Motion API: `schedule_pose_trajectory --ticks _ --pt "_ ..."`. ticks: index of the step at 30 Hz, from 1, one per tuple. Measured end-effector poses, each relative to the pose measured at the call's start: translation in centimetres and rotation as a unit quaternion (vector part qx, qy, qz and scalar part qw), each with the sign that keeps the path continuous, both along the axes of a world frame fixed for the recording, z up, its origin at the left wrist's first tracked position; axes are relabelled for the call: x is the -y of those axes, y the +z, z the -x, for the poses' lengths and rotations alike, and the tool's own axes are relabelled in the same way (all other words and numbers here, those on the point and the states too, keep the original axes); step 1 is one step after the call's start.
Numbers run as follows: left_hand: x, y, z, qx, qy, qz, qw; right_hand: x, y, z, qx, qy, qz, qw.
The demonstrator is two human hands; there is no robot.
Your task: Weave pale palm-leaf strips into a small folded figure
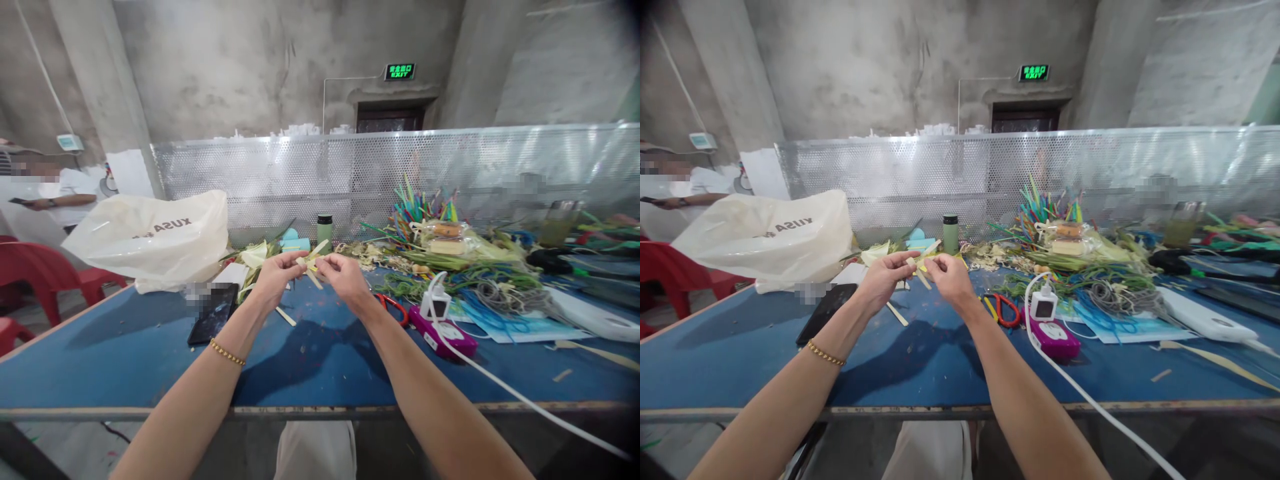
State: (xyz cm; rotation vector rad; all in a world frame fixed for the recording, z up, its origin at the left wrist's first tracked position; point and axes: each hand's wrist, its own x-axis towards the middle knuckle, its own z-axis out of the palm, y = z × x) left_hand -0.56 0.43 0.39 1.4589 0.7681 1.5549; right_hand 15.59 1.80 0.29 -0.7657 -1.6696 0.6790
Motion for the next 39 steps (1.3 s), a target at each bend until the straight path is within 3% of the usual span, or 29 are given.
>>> schedule_pose_trajectory --ticks 4,8,15,21,24,27,30,35,39 --pt "-0.5 -0.1 0.5 0.01 -0.019 0.0 1.0 -0.1 0.3 -0.8 0.09 -0.007 -0.035 0.995" --pt "-0.5 -0.1 0.5 0.011 -0.021 0.006 1.0 0.0 0.4 -0.8 0.056 -0.04 -0.061 0.996" --pt "-0.3 0.1 0.4 0.071 -0.036 0.047 0.996 1.3 0.9 -0.3 -0.02 0.036 -0.041 0.998" --pt "0.0 0.4 0.5 0.085 -0.062 0.082 0.991 2.2 1.8 -1.1 0.015 0.138 -0.016 0.99" --pt "0.2 0.6 0.6 0.085 -0.079 0.088 0.989 2.2 1.8 -1.2 0.032 0.151 -0.02 0.988" --pt "0.1 0.5 0.5 0.092 -0.085 0.089 0.988 1.8 1.5 -1.0 0.047 0.123 -0.046 0.99" --pt "-0.2 0.2 0.5 0.071 -0.07 0.07 0.993 1.4 1.0 -0.6 0.063 0.054 -0.12 0.989" --pt "-0.2 -0.1 0.3 -0.02 -0.001 0.003 1.0 1.1 0.8 -0.5 0.131 -0.091 -0.285 0.945" --pt "0.5 0.4 0.1 -0.066 -0.027 -0.01 0.997 0.6 0.8 -0.8 0.161 -0.154 -0.282 0.933"
